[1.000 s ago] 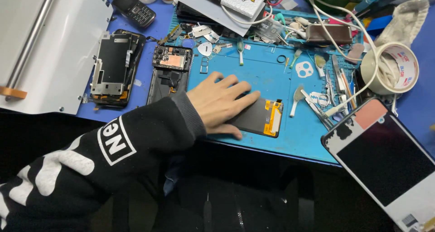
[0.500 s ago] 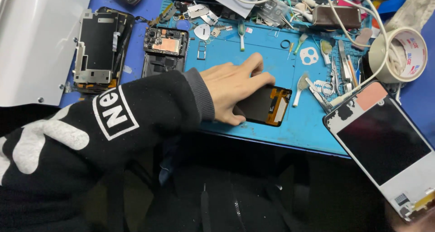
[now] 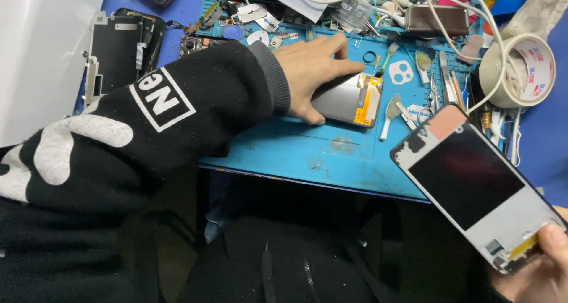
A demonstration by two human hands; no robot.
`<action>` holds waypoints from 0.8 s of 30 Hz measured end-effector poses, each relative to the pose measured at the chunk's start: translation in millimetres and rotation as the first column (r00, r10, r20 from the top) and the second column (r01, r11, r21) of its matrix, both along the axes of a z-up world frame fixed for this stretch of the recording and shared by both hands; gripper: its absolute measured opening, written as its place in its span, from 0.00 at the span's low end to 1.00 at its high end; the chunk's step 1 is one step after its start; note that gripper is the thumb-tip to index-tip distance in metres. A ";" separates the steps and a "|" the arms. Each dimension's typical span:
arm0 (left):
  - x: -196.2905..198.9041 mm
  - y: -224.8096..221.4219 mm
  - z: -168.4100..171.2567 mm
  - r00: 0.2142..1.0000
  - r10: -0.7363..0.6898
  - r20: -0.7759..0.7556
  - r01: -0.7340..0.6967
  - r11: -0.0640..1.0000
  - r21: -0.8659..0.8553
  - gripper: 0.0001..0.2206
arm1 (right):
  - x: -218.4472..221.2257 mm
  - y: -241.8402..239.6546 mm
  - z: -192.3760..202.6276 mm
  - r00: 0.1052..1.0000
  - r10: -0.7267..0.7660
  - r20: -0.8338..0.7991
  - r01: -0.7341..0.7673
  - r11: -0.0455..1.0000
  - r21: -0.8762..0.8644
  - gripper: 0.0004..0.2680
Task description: The person pries the screen assembly off a disassembled smartphone on a blue repair mat, then sprays liquid onto a cloth and wipes the new display panel, peels the protective film from its edge, and uses tweezers to position the panel over the phone frame.
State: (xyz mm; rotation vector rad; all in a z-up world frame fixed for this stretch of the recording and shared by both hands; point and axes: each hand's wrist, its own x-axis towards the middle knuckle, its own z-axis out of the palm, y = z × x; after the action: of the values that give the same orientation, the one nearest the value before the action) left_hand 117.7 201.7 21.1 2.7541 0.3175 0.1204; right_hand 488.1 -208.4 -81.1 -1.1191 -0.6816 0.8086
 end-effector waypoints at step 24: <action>-35.4 7.9 -2.2 0.966 -0.060 0.250 -0.022 0.949 0.314 0.37 | -149.8 189.7 122.0 0.679 0.649 0.342 -0.304 0.674 -0.673 0.14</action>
State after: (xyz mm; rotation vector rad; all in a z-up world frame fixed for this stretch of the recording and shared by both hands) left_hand 82.3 209.6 18.9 3.0049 0.2151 0.5650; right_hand 338.3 -18.7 40.9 -1.8017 -1.3578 1.2270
